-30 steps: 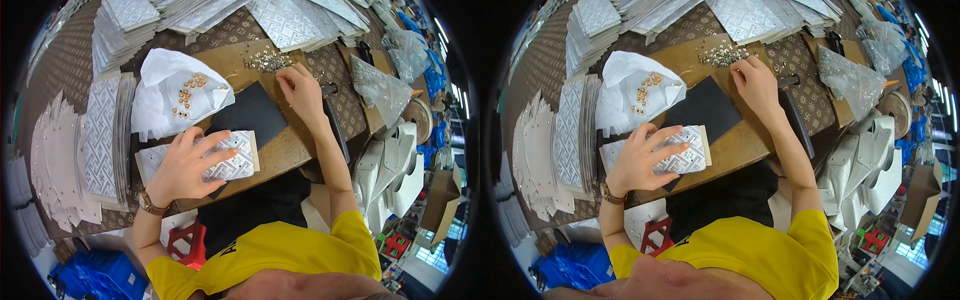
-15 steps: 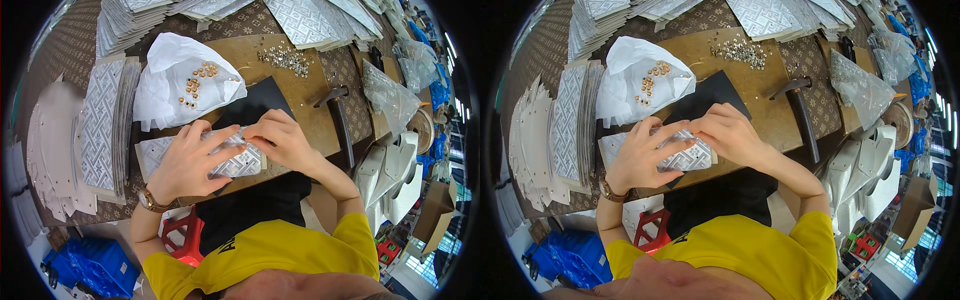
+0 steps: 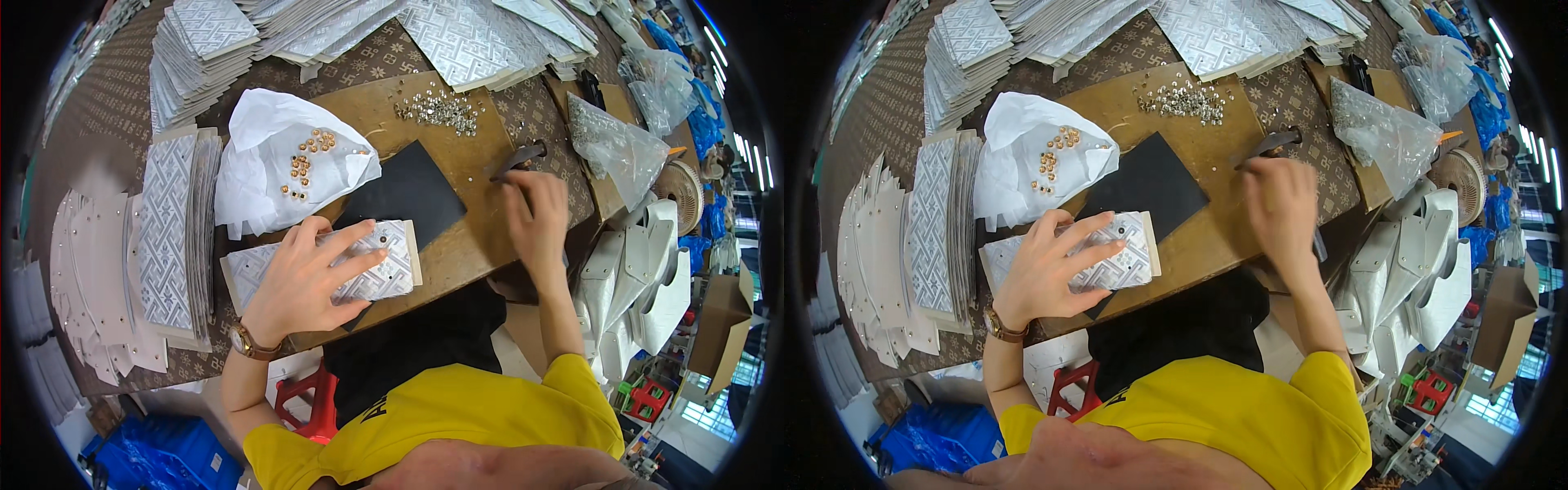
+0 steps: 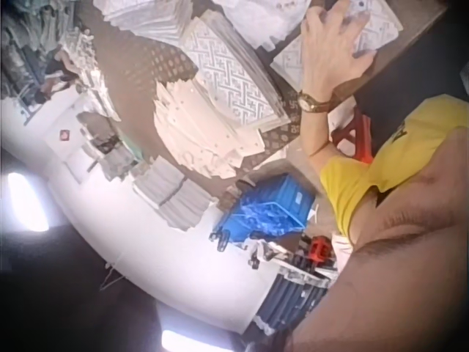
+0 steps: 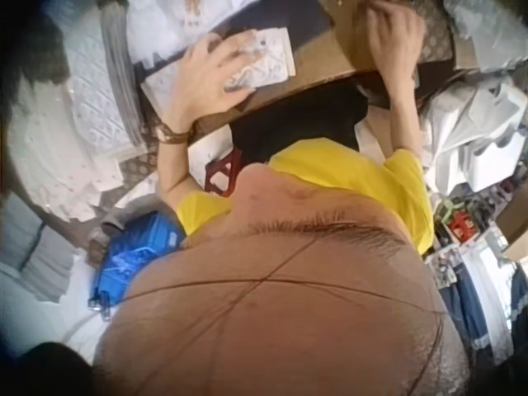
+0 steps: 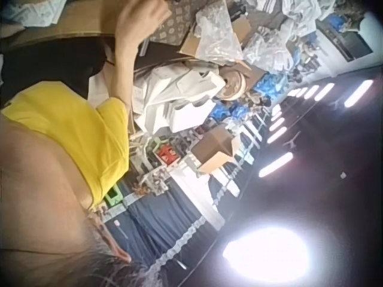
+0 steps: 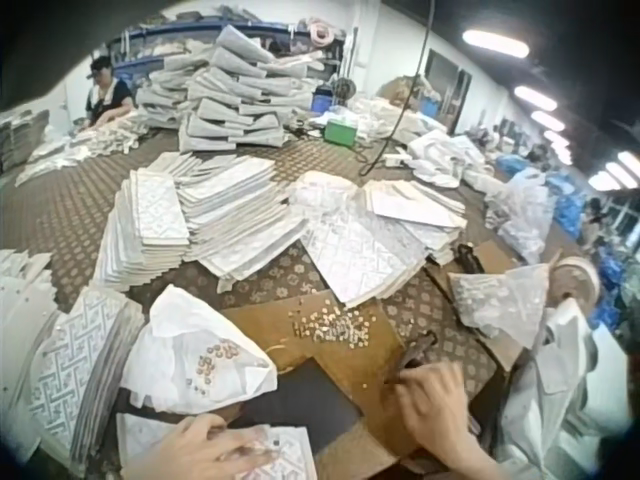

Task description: The person attaches metal rivets onto material pieces by placing the rivets into holes by hand and hammering them secure with a hammer.

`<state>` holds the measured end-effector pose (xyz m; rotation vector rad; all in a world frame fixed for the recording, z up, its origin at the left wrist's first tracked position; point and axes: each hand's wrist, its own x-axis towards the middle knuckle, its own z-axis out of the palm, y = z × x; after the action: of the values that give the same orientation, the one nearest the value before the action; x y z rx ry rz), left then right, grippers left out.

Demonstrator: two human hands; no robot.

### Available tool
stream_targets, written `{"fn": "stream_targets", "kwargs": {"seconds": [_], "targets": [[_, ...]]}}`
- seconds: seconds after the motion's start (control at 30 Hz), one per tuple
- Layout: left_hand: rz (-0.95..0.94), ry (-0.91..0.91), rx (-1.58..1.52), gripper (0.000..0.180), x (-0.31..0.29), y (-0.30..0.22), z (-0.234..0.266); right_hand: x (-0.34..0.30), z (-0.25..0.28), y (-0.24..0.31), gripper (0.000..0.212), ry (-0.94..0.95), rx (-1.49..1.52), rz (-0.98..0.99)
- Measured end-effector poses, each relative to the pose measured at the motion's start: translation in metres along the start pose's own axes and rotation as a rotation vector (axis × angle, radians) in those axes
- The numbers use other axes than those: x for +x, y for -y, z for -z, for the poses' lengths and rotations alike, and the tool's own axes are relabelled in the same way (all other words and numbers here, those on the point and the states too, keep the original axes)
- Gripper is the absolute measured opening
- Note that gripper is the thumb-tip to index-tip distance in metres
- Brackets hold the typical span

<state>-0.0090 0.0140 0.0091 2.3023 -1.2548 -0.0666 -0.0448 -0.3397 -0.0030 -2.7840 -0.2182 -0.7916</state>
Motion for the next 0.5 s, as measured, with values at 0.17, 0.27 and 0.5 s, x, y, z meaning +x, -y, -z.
{"fn": "stream_targets", "kwargs": {"seconds": [0.17, 0.27, 0.5], "targets": [[-0.018, 0.015, 0.001, 0.057, 0.002, 0.004, 0.001, -0.024, 0.005, -0.042, 0.030, 0.115, -0.199, -0.321], [-0.024, 0.022, -0.004, 0.057, 0.001, 0.005, 0.001, -0.033, 0.012, -0.040, 0.029, 0.148, -0.148, -0.289], [-0.017, 0.006, -0.045, 0.054, -0.003, 0.008, -0.003, -0.012, 0.077, 0.043, 0.028, 0.376, 0.506, -0.351]]}}
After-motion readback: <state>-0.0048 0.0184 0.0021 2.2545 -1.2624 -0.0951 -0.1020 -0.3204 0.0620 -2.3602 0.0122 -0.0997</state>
